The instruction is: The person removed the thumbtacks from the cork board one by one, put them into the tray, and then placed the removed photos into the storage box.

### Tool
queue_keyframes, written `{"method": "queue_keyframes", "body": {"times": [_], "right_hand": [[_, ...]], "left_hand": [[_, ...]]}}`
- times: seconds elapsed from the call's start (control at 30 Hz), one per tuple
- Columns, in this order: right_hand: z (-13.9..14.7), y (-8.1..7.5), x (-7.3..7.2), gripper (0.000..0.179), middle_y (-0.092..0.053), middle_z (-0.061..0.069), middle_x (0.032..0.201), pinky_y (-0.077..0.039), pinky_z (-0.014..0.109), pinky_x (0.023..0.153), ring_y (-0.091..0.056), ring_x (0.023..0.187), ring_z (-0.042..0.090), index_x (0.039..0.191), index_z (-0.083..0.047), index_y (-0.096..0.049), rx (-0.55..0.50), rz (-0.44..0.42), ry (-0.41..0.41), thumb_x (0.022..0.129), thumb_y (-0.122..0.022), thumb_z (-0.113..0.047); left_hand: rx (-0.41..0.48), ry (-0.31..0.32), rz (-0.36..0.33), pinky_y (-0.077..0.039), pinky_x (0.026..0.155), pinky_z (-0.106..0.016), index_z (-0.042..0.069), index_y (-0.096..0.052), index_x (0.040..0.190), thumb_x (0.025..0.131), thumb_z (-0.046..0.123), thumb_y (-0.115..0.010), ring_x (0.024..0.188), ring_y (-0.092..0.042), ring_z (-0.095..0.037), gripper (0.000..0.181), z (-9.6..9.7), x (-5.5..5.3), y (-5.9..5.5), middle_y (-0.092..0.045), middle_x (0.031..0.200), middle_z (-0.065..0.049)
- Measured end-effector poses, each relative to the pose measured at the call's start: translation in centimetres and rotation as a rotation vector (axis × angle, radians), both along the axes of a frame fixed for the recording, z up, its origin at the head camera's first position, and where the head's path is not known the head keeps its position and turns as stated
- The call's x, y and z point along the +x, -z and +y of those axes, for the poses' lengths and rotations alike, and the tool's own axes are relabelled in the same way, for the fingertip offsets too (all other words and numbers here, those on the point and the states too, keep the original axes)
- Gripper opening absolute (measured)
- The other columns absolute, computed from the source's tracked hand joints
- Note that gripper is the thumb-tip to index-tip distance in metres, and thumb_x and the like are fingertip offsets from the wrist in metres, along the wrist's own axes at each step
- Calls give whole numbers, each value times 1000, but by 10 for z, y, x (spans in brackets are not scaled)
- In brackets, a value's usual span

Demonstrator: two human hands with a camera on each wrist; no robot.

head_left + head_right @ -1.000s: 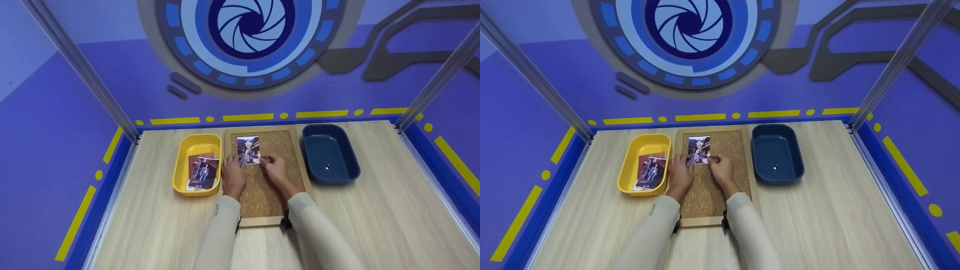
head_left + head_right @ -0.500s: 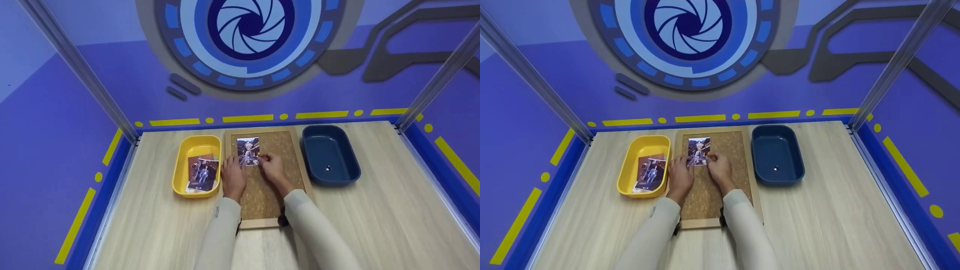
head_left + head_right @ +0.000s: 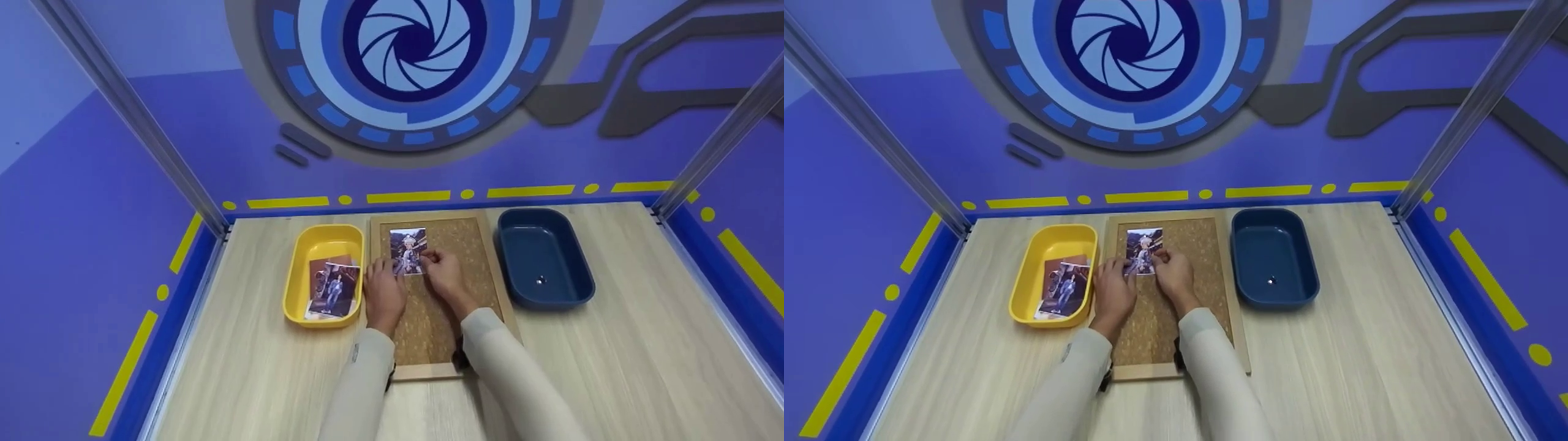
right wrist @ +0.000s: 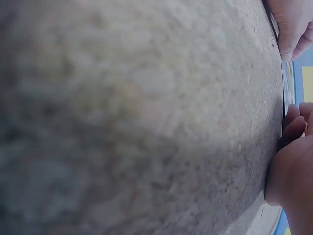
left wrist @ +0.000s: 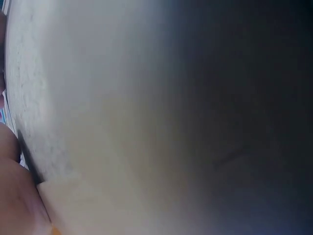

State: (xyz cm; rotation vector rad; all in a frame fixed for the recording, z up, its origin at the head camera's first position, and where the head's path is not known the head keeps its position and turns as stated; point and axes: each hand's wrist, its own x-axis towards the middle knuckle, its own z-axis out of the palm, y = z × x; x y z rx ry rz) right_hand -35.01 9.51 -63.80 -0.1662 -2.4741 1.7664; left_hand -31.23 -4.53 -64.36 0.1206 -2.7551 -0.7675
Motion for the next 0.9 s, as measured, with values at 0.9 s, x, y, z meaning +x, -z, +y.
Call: {"method": "queue_keyframes", "body": {"times": [0.9], "right_hand": [[-17, 3, -25, 14, -72, 8, 89, -52, 32, 75, -65, 83, 20, 101, -7, -74, 272, 66, -81, 89, -66, -6]], "left_hand": [[39, -32, -28, -41, 105, -44, 16, -66, 121, 96, 27, -64, 119, -55, -28, 28, -2, -4, -1, -61, 122, -5]]}}
